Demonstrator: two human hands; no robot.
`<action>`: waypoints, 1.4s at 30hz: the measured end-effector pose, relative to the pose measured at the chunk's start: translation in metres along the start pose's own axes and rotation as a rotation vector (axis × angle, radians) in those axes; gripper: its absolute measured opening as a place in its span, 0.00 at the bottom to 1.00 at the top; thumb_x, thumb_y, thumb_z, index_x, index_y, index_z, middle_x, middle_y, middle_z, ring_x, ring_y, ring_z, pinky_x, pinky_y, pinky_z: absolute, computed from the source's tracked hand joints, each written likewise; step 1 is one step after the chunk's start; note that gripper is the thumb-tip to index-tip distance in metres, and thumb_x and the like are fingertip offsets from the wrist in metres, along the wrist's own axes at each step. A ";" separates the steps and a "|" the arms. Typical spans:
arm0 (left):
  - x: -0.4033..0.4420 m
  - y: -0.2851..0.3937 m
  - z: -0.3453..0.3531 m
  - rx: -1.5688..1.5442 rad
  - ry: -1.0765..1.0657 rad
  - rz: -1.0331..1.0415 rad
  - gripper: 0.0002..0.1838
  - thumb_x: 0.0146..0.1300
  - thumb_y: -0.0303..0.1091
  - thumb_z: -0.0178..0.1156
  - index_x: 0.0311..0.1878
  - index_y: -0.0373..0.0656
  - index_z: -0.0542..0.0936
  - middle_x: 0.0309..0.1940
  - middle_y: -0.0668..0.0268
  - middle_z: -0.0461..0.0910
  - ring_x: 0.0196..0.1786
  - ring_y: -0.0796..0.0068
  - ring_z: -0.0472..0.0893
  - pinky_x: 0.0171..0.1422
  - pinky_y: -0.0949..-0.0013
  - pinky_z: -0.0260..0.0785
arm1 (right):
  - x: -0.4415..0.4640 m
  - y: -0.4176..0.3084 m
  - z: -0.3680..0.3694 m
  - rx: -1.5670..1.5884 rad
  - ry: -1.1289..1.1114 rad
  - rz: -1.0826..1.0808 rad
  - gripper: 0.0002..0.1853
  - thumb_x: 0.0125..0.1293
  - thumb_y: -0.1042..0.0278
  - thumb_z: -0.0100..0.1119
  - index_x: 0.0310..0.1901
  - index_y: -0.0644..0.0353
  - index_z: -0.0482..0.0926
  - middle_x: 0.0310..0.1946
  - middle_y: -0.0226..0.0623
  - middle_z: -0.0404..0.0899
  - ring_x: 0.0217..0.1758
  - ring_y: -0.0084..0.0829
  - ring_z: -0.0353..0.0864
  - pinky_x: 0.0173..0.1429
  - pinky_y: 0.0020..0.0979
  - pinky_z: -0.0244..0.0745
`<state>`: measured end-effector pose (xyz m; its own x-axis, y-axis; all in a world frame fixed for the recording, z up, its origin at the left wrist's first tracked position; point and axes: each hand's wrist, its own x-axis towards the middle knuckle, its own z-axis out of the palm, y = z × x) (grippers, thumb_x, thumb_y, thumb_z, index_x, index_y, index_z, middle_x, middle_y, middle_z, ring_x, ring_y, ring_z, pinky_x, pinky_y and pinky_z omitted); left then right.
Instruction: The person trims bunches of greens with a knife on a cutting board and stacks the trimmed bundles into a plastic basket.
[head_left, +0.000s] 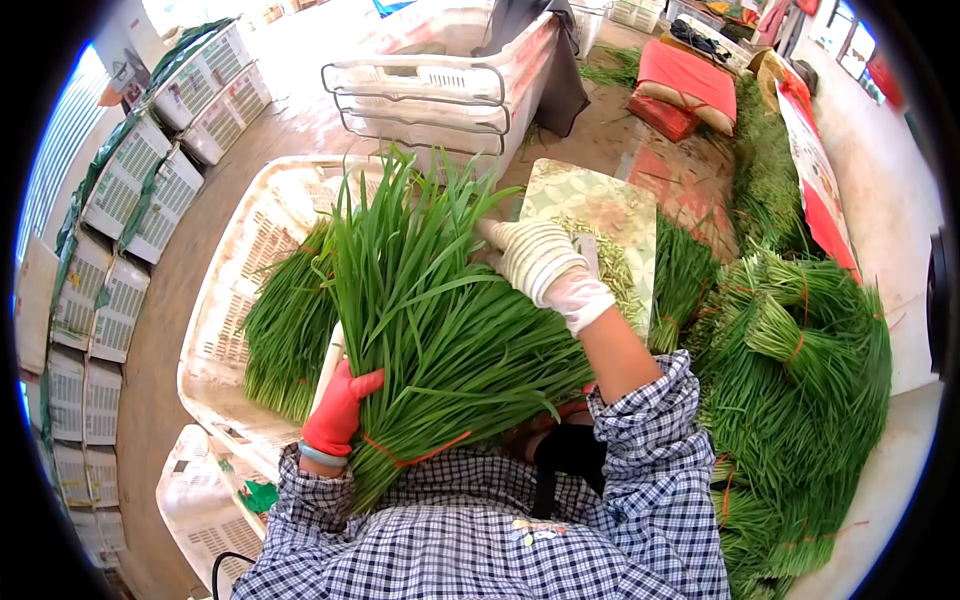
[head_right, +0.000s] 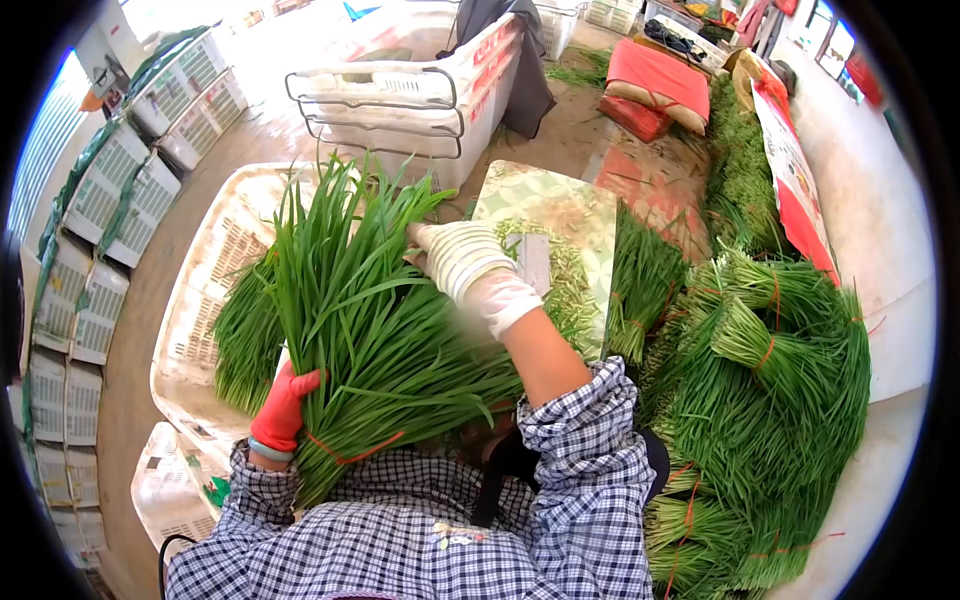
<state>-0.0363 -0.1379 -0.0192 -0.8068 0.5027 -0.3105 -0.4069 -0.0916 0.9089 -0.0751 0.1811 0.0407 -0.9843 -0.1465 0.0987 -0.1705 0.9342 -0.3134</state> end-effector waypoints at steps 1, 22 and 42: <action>0.001 -0.001 -0.001 0.004 0.001 -0.003 0.28 0.61 0.37 0.67 0.63 0.36 0.74 0.54 0.62 0.82 0.53 0.69 0.82 0.60 0.66 0.75 | 0.003 0.001 0.006 -0.002 0.001 0.003 0.09 0.66 0.65 0.58 0.44 0.57 0.80 0.33 0.47 0.84 0.37 0.51 0.84 0.43 0.48 0.78; 0.002 -0.002 -0.006 -0.015 0.009 -0.048 0.37 0.59 0.37 0.66 0.70 0.39 0.67 0.60 0.60 0.78 0.59 0.65 0.79 0.64 0.63 0.74 | -0.016 0.021 0.028 0.741 -0.076 0.042 0.19 0.61 0.72 0.60 0.55 0.54 0.82 0.41 0.44 0.85 0.44 0.38 0.85 0.51 0.33 0.78; 0.002 0.002 0.005 0.034 0.007 -0.038 0.28 0.60 0.35 0.68 0.63 0.37 0.75 0.53 0.63 0.82 0.53 0.69 0.82 0.59 0.67 0.75 | -0.018 0.039 -0.017 0.244 1.106 0.027 0.12 0.60 0.72 0.58 0.46 0.55 0.82 0.45 0.43 0.83 0.53 0.46 0.79 0.57 0.40 0.74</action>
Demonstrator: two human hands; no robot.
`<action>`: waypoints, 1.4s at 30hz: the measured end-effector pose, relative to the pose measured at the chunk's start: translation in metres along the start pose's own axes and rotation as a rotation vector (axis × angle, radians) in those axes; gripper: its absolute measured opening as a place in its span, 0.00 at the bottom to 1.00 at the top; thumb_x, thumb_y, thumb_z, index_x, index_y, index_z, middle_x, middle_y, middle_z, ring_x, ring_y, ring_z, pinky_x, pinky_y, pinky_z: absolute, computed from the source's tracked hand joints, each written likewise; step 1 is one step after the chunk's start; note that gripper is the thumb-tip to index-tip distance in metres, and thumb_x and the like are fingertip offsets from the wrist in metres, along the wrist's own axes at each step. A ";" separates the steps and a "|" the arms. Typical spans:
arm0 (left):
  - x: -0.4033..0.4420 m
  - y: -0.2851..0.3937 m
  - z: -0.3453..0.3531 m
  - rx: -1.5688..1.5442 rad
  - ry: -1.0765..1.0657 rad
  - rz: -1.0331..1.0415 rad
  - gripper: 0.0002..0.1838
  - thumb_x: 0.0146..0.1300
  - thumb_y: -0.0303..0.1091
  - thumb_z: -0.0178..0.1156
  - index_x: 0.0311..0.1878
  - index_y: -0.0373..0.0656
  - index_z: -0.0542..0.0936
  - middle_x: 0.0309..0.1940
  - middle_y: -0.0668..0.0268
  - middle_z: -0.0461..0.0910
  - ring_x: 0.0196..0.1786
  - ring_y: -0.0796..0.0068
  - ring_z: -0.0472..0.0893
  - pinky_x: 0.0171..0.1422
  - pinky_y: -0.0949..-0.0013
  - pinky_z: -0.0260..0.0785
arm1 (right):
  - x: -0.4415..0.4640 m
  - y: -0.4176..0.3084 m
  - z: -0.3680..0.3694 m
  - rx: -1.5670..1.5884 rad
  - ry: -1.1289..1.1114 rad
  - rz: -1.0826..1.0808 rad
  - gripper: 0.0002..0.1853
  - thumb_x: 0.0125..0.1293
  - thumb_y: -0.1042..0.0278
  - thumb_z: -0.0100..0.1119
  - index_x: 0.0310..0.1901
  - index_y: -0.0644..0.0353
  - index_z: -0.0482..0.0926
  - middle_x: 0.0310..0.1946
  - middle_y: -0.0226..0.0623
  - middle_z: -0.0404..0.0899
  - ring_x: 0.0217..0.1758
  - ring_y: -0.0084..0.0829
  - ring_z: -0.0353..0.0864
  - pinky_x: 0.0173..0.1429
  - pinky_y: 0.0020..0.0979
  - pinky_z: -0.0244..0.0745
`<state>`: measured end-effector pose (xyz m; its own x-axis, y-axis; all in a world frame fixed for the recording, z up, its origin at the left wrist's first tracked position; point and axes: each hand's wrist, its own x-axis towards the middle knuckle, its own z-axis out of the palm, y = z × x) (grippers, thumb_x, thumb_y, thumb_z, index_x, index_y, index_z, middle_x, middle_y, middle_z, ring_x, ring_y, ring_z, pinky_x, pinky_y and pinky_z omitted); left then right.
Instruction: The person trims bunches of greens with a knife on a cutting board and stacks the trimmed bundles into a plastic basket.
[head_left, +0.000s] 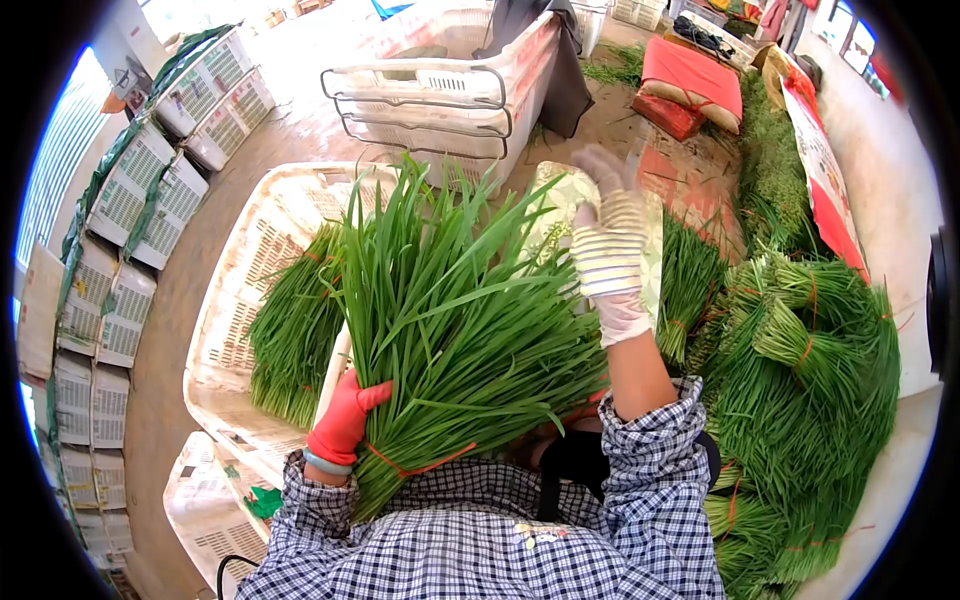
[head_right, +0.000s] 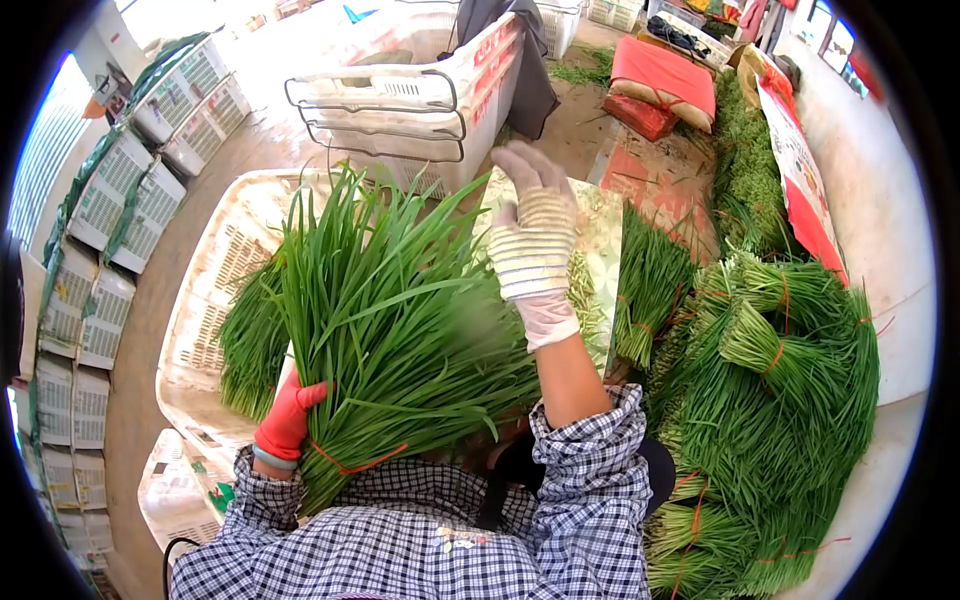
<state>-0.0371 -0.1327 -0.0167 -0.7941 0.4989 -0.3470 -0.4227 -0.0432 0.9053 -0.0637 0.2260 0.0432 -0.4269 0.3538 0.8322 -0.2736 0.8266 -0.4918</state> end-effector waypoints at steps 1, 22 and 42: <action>-0.001 0.000 0.002 0.003 0.011 0.007 0.28 0.60 0.34 0.68 0.63 0.37 0.75 0.53 0.63 0.82 0.53 0.69 0.82 0.59 0.67 0.75 | 0.012 -0.010 -0.005 -0.004 -0.003 0.000 0.12 0.60 0.72 0.58 0.46 0.55 0.82 0.45 0.43 0.83 0.53 0.46 0.79 0.57 0.40 0.74; -0.003 0.002 0.006 0.022 -0.006 -0.013 0.25 0.62 0.32 0.68 0.62 0.36 0.76 0.53 0.63 0.83 0.52 0.71 0.83 0.57 0.67 0.76 | -0.039 -0.030 0.038 0.029 -0.915 0.554 0.14 0.63 0.59 0.63 0.45 0.59 0.85 0.36 0.49 0.85 0.41 0.45 0.85 0.48 0.41 0.77; 0.001 -0.004 0.000 -0.006 -0.009 0.037 0.32 0.60 0.35 0.66 0.67 0.37 0.70 0.57 0.60 0.80 0.55 0.65 0.81 0.61 0.63 0.75 | -0.013 0.032 -0.060 0.241 -0.511 0.555 0.12 0.67 0.69 0.59 0.49 0.60 0.84 0.44 0.39 0.86 0.47 0.31 0.84 0.56 0.32 0.76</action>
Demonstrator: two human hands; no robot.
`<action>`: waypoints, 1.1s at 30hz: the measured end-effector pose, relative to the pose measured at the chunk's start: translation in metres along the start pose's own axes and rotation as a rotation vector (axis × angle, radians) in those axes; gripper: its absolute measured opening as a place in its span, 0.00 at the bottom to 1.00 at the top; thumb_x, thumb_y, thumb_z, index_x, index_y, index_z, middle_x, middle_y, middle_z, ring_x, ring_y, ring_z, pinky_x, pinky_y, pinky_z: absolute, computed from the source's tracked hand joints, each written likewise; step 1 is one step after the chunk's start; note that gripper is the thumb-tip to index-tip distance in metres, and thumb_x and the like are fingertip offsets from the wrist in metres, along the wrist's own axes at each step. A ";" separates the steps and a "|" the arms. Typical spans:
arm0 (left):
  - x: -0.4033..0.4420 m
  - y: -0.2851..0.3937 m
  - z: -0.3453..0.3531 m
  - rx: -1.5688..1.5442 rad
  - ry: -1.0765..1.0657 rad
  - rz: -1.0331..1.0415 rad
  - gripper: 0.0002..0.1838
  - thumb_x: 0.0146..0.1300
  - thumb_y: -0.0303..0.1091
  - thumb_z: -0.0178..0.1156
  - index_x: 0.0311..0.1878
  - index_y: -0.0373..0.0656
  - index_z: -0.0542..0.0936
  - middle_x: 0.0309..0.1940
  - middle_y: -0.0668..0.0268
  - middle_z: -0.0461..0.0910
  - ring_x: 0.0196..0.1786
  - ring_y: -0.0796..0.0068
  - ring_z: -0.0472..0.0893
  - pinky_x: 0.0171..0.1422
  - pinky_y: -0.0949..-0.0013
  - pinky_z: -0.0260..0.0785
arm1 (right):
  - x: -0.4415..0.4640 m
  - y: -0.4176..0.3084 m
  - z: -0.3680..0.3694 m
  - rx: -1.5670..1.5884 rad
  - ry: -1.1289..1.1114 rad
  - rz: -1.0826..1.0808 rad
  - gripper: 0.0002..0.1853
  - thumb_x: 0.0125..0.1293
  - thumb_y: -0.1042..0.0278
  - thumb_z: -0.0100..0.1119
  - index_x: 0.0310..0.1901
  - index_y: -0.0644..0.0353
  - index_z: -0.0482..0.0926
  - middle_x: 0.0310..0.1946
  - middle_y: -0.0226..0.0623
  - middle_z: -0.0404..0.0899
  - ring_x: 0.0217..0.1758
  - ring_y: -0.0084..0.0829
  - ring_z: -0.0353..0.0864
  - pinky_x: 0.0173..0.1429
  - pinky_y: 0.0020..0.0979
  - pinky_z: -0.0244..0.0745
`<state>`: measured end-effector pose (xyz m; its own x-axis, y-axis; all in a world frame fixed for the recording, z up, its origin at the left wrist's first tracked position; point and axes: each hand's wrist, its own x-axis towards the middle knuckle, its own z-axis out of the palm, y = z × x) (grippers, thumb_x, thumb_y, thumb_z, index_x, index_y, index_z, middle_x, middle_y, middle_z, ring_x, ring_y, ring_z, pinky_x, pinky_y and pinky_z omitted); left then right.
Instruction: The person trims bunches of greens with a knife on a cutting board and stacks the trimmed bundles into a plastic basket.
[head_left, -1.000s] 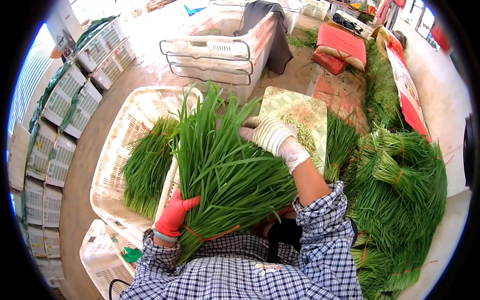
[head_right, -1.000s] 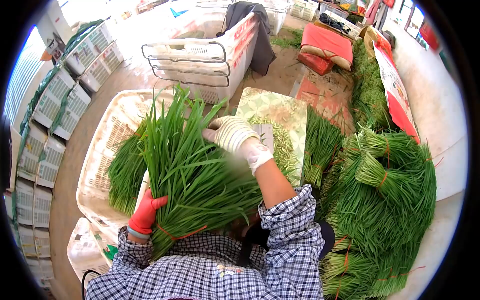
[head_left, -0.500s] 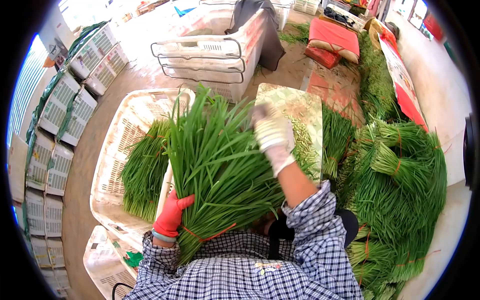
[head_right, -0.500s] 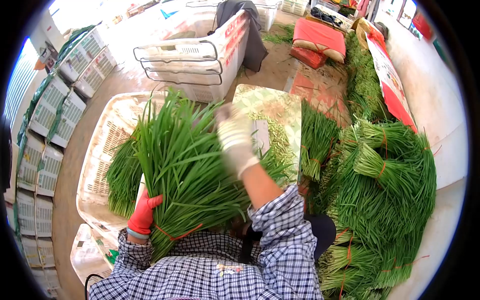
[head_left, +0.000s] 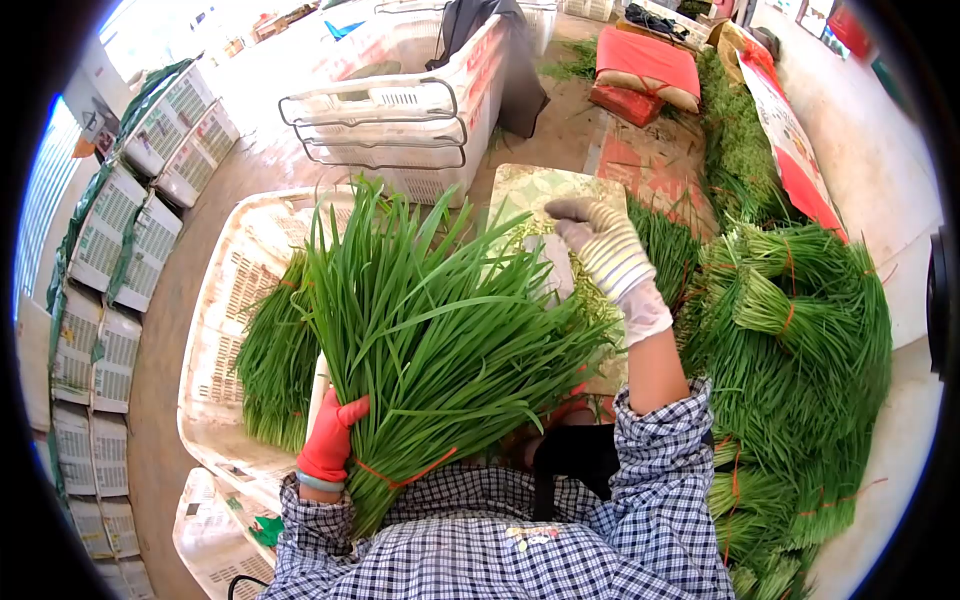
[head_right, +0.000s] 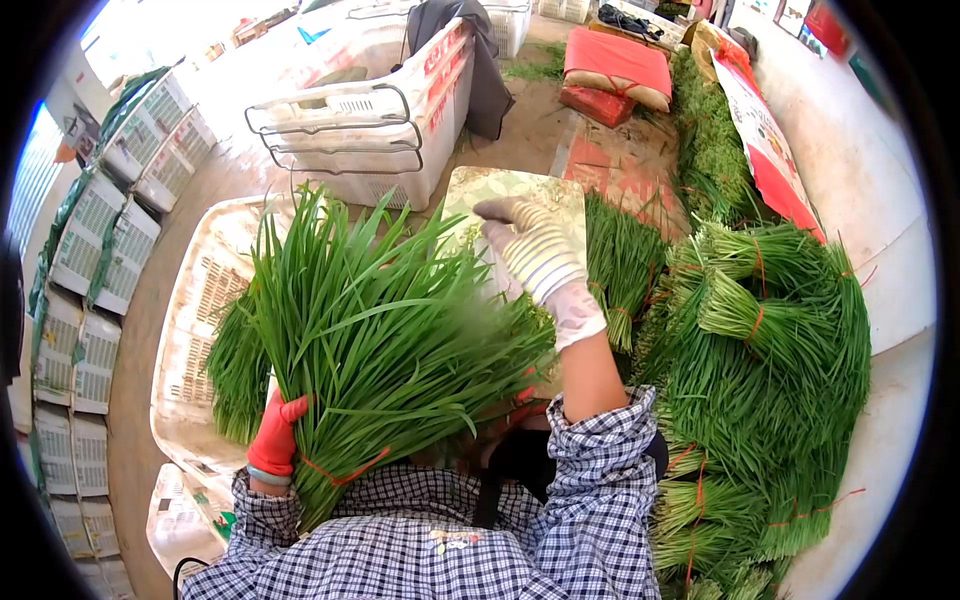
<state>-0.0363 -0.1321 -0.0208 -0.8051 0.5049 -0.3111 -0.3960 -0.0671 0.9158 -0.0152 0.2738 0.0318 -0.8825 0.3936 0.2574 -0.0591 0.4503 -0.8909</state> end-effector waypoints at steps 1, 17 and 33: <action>0.000 0.001 0.001 -0.001 0.010 0.005 0.31 0.61 0.35 0.66 0.66 0.37 0.70 0.56 0.60 0.81 0.55 0.65 0.82 0.60 0.63 0.76 | 0.001 -0.001 0.001 0.002 0.004 -0.001 0.12 0.67 0.69 0.59 0.49 0.60 0.84 0.44 0.39 0.86 0.47 0.31 0.84 0.56 0.32 0.76; 0.000 -0.005 -0.006 0.011 0.033 0.002 0.28 0.61 0.36 0.66 0.64 0.37 0.74 0.55 0.62 0.81 0.51 0.68 0.83 0.58 0.67 0.76 | -0.089 0.060 0.041 -0.592 -0.189 0.113 0.14 0.68 0.57 0.57 0.40 0.61 0.83 0.33 0.56 0.81 0.39 0.55 0.81 0.46 0.46 0.77; -0.090 0.051 0.093 0.928 -0.546 0.639 0.33 0.58 0.33 0.69 0.67 0.38 0.71 0.59 0.49 0.78 0.60 0.52 0.79 0.65 0.58 0.70 | -0.246 0.053 0.145 1.352 -0.228 1.035 0.35 0.76 0.40 0.38 0.69 0.63 0.65 0.64 0.54 0.72 0.67 0.46 0.72 0.69 0.41 0.68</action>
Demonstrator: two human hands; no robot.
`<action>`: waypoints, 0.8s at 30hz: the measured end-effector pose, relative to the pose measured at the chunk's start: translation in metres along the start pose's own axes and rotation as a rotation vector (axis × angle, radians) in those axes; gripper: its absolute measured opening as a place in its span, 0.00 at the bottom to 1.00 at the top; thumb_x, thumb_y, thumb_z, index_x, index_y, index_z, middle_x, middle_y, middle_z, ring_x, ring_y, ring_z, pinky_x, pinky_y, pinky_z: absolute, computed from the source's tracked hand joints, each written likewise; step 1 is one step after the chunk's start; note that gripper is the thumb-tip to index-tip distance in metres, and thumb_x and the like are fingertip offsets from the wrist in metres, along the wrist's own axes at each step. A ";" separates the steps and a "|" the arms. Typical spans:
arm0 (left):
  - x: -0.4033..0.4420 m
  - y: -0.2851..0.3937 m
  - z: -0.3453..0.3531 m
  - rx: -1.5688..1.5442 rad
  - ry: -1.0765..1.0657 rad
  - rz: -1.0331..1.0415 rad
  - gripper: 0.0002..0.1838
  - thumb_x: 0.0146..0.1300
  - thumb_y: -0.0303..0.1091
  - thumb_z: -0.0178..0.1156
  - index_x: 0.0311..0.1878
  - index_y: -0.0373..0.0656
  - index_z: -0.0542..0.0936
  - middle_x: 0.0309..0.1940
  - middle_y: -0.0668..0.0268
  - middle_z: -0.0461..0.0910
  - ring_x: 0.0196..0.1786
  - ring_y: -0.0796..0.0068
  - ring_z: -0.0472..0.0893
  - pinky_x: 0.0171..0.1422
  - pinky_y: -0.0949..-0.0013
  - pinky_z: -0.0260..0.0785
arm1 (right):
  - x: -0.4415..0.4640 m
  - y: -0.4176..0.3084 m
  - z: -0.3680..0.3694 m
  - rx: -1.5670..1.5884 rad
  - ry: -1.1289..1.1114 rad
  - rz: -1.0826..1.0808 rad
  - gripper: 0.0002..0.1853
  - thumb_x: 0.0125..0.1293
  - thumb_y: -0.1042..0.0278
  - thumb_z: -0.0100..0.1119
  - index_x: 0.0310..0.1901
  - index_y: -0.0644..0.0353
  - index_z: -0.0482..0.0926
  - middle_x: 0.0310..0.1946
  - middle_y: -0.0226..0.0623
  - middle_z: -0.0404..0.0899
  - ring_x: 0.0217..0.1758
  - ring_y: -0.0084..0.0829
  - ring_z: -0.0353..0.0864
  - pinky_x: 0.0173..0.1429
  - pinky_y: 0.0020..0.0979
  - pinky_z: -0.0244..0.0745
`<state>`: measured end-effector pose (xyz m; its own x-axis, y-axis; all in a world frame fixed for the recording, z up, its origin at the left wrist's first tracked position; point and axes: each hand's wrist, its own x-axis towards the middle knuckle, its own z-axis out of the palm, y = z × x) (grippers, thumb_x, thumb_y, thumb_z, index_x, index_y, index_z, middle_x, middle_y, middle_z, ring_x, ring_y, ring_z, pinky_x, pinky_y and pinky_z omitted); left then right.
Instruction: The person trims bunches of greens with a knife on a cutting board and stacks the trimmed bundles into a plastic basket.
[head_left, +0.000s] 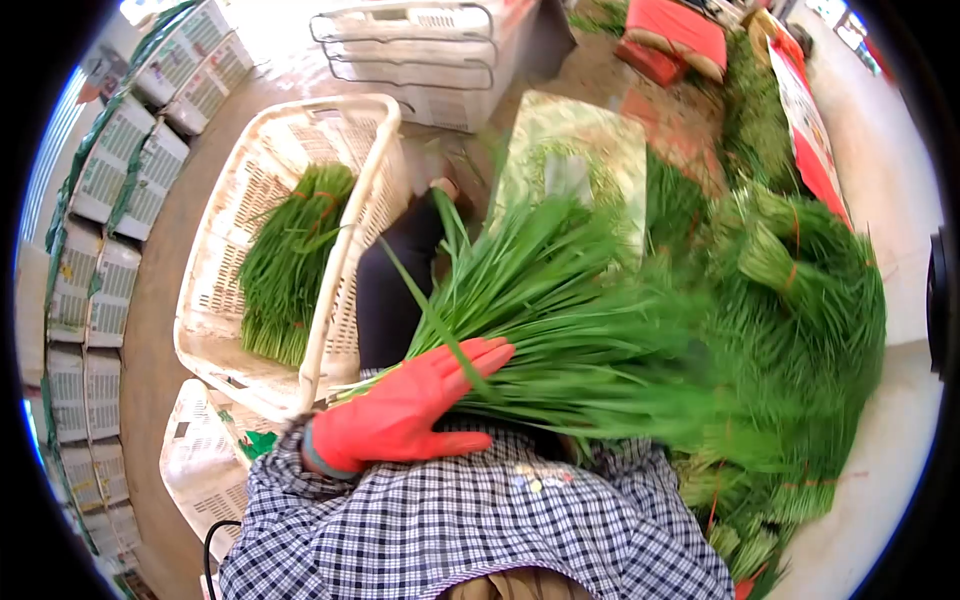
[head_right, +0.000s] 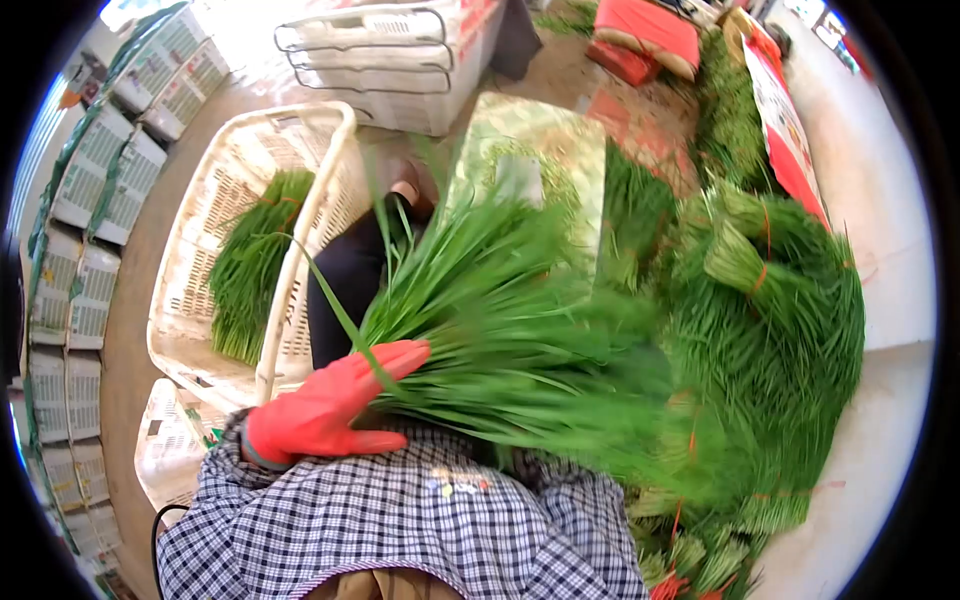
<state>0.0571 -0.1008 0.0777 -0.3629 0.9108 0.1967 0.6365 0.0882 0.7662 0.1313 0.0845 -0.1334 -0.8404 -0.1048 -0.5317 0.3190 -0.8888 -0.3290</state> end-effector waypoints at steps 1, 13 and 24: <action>-0.006 0.000 -0.012 -0.080 -0.061 -0.021 0.33 0.59 0.35 0.69 0.67 0.37 0.72 0.58 0.50 0.79 0.60 0.53 0.80 0.66 0.59 0.70 | -0.004 -0.007 0.003 -0.045 0.014 -0.033 0.35 0.76 0.39 0.38 0.70 0.63 0.65 0.64 0.54 0.71 0.67 0.46 0.72 0.69 0.41 0.68; -0.045 -0.132 -0.017 -0.820 0.122 -0.546 0.35 0.64 0.41 0.61 0.71 0.36 0.64 0.60 0.62 0.77 0.61 0.72 0.76 0.68 0.69 0.66 | -0.004 -0.084 0.031 -0.273 0.065 -0.261 0.37 0.75 0.36 0.34 0.70 0.60 0.65 0.67 0.51 0.69 0.69 0.46 0.69 0.72 0.45 0.63; -0.040 -0.116 -0.057 -0.733 0.476 -0.606 0.32 0.59 0.36 0.71 0.64 0.34 0.73 0.54 0.61 0.81 0.53 0.71 0.81 0.61 0.66 0.73 | -0.009 -0.208 0.038 -0.208 -0.044 -1.024 0.32 0.76 0.40 0.42 0.63 0.62 0.73 0.59 0.50 0.77 0.59 0.41 0.78 0.66 0.41 0.71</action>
<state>-0.0413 -0.1706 0.0157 -0.8118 0.5307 -0.2438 -0.2474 0.0656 0.9667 0.0559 0.2534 -0.0312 -0.7650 0.6355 0.1047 -0.4893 -0.4676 -0.7362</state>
